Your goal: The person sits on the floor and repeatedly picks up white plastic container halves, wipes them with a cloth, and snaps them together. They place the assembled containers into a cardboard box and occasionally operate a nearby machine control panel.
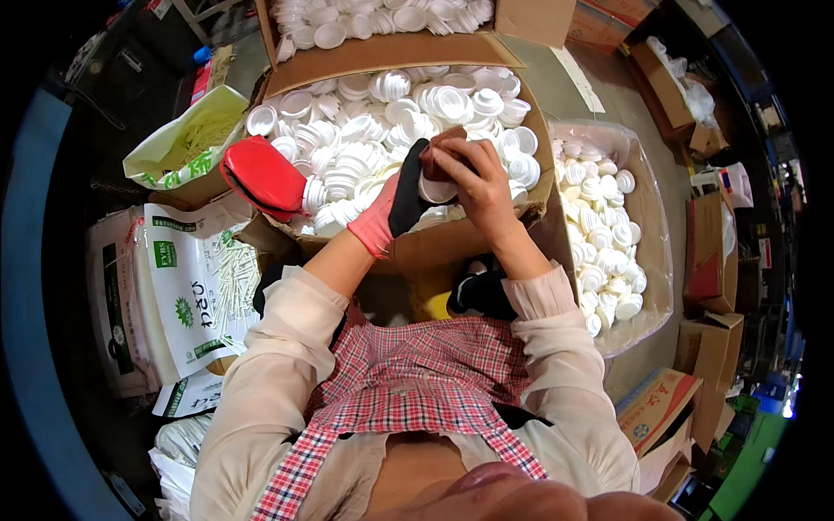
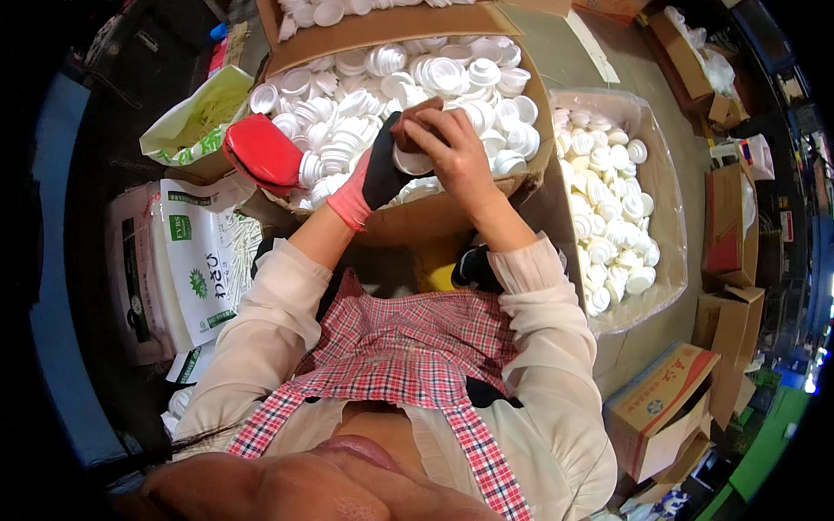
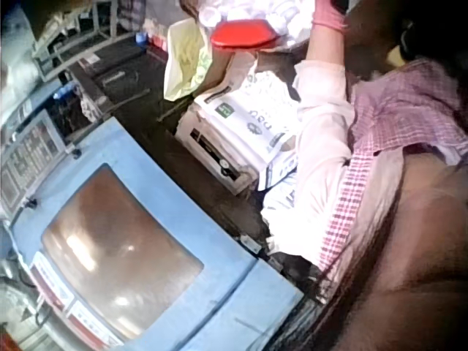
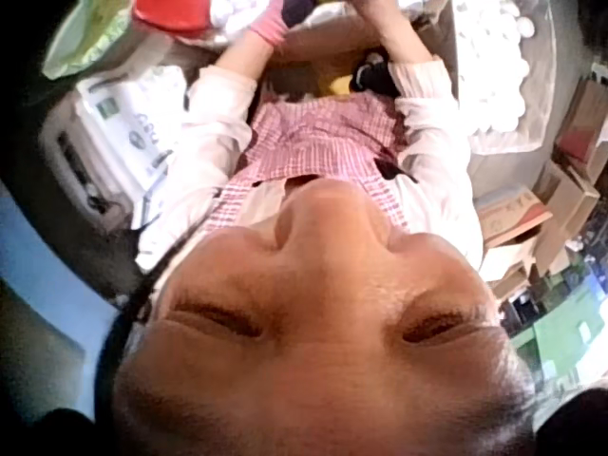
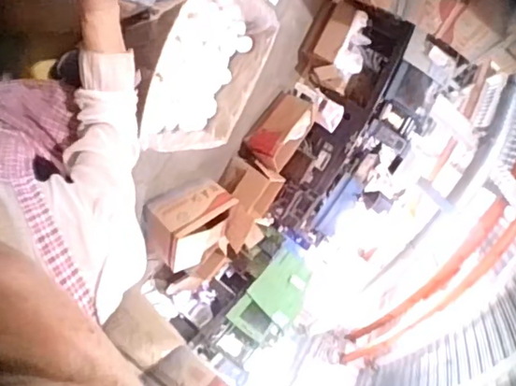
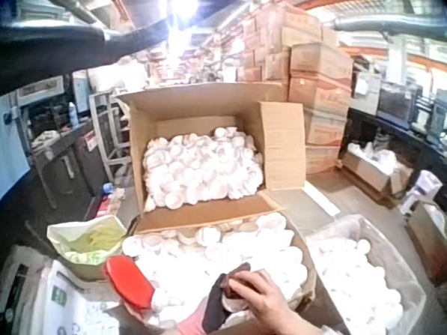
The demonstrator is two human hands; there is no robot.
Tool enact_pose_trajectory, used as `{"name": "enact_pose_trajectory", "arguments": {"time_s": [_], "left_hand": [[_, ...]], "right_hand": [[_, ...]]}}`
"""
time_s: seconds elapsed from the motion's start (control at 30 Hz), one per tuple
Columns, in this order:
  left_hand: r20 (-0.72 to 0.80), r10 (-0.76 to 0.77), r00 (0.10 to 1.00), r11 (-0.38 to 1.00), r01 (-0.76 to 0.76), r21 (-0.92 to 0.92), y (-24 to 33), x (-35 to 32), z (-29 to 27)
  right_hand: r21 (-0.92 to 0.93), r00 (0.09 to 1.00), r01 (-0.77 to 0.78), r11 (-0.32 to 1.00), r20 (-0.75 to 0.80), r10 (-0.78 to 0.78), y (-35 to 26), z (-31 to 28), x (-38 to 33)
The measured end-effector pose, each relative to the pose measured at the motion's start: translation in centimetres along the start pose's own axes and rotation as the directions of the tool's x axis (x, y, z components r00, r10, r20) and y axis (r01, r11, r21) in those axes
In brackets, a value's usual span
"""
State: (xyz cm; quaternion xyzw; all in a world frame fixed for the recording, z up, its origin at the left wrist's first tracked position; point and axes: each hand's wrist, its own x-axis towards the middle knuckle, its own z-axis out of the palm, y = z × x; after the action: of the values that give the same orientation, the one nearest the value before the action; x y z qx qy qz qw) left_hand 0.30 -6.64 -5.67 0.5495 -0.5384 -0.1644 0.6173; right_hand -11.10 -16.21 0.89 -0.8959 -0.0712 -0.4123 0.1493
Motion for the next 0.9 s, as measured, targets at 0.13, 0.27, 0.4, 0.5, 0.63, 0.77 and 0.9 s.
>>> {"name": "enact_pose_trajectory", "arguments": {"time_s": [0.13,0.27,0.4,0.5,0.63,0.77,0.9], "left_hand": [[-0.007,-0.149,0.989,0.944,0.14,-0.299,2.3,-0.6,0.5],[-0.164,-0.165,0.973,0.878,0.069,-0.473,3.9,-0.6,1.0],[-0.345,-0.063,0.936,0.973,-0.019,-0.228,4.4,0.0,-1.0],[-0.502,-0.145,0.853,0.96,-0.002,-0.279,1.5,0.1,-5.1],[-0.432,-0.607,0.667,0.726,0.245,-0.642,-0.9,-1.0,-11.0],[-0.58,-0.355,0.733,0.583,0.658,0.476,-4.1,-3.6,-13.5],[-0.489,-0.287,0.824,0.528,0.562,0.637,0.8,-3.8,-11.6]], "right_hand": [[-0.029,0.984,-0.117,0.993,-0.136,0.112,0.5,0.5,-0.9],[0.14,0.877,-0.462,0.876,-0.07,0.475,-0.3,0.7,-2.0],[0.333,0.785,-0.606,0.723,0.398,0.475,0.5,2.4,-3.7],[0.251,0.721,-0.672,0.697,0.433,0.54,0.0,2.5,-2.8],[0.217,0.684,-0.62,0.754,0.62,0.384,2.9,3.2,-2.9],[0.082,0.623,-0.507,0.858,0.723,0.298,0.3,7.2,-3.8],[0.03,0.488,-0.565,0.824,0.818,0.304,1.0,9.1,-4.7]]}}
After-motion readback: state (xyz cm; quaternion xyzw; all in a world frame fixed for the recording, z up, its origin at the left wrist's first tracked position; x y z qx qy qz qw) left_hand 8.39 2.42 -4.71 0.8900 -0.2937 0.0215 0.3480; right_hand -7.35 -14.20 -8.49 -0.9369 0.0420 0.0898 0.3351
